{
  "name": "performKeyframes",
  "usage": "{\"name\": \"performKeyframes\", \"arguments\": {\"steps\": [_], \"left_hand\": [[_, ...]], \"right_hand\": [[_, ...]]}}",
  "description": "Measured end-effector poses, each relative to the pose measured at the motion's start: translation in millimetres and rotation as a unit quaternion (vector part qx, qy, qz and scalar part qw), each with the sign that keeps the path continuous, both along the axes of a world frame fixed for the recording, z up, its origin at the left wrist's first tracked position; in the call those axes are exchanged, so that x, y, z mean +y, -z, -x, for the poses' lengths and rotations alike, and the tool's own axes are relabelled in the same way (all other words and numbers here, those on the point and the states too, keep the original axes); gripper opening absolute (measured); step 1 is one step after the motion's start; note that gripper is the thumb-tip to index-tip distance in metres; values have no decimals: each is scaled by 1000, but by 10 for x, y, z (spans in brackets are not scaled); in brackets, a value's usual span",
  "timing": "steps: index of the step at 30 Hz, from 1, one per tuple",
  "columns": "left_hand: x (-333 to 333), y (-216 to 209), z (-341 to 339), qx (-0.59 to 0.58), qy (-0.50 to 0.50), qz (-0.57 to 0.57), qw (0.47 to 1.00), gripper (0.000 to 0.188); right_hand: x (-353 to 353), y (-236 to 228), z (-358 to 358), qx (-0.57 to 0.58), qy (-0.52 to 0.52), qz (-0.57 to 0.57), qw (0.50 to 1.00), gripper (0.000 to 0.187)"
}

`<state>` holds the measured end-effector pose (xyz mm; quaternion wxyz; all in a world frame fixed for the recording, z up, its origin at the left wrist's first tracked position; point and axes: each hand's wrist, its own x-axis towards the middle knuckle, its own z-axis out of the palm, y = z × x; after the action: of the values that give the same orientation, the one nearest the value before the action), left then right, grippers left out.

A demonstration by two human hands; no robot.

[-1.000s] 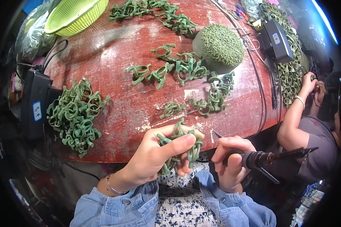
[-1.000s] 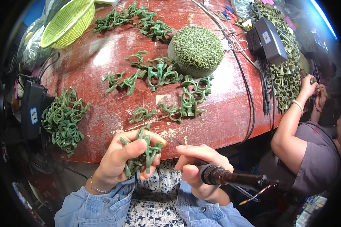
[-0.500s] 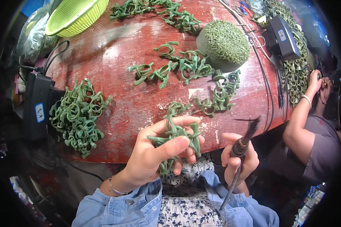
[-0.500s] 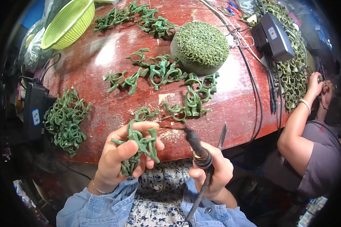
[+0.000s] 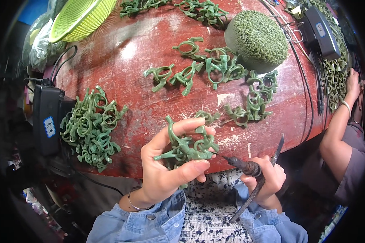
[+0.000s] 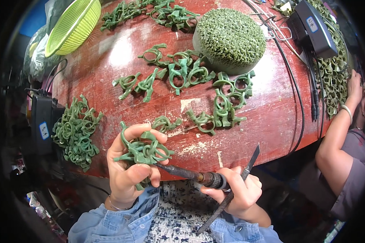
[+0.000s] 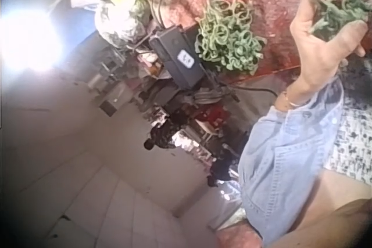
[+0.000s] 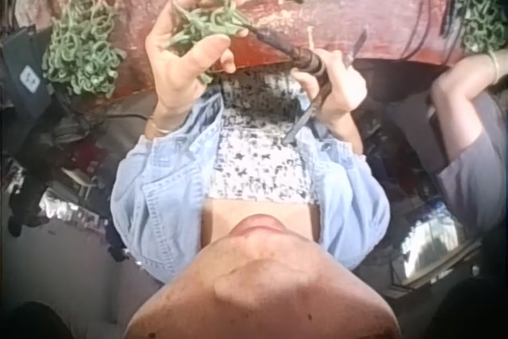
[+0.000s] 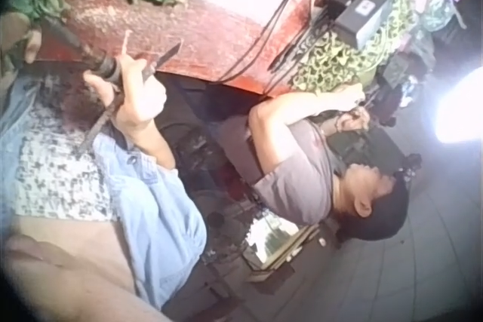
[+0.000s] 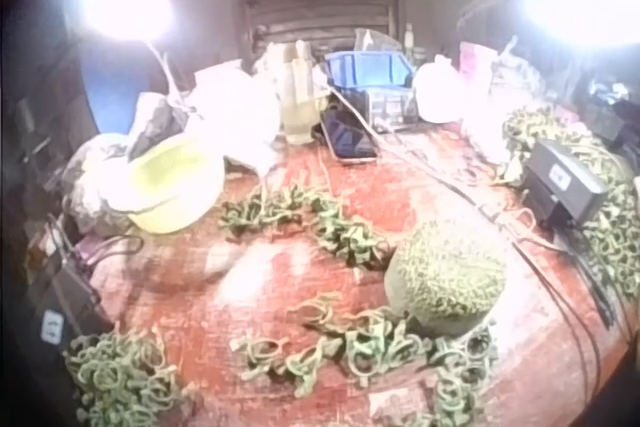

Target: Using a heated soldering tool to fuse and manipulate green wax loops together on a work table.

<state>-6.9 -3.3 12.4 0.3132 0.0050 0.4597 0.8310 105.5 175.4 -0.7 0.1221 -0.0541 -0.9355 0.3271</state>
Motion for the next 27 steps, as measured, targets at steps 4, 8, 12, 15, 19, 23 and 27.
{"name": "performKeyframes", "arguments": {"steps": [4, 8, 12, 15, 19, 23, 27], "left_hand": [[-5, 15, 11, -14, -11, -11, 1000, 52], [14, -3, 11, -24, -20, -3, 1000, 53], [25, 1, 3, -14, -25, 22, 999, 56], [32, 5, 1, -6, -28, 44, 999, 59], [21, 15, 5, -2, -24, 36, 999, 59], [25, -6, 8, -16, -26, 45, 999, 59], [4, 2, 19, -32, -14, -8, 999, 53]], "right_hand": [[-11, -5, 6, -13, 1, -11, 1000, 43], [-10, -39, 2, -27, -1, -34, 999, 44], [-4, -27, 6, -25, -3, -36, 999, 44], [-13, -39, 29, -30, -4, -25, 999, 45], [-3, -57, 46, -36, -16, -33, 999, 44], [3, -47, 16, -36, 4, 3, 999, 43], [-1, -48, 27, -33, 5, -2, 999, 43]]}}
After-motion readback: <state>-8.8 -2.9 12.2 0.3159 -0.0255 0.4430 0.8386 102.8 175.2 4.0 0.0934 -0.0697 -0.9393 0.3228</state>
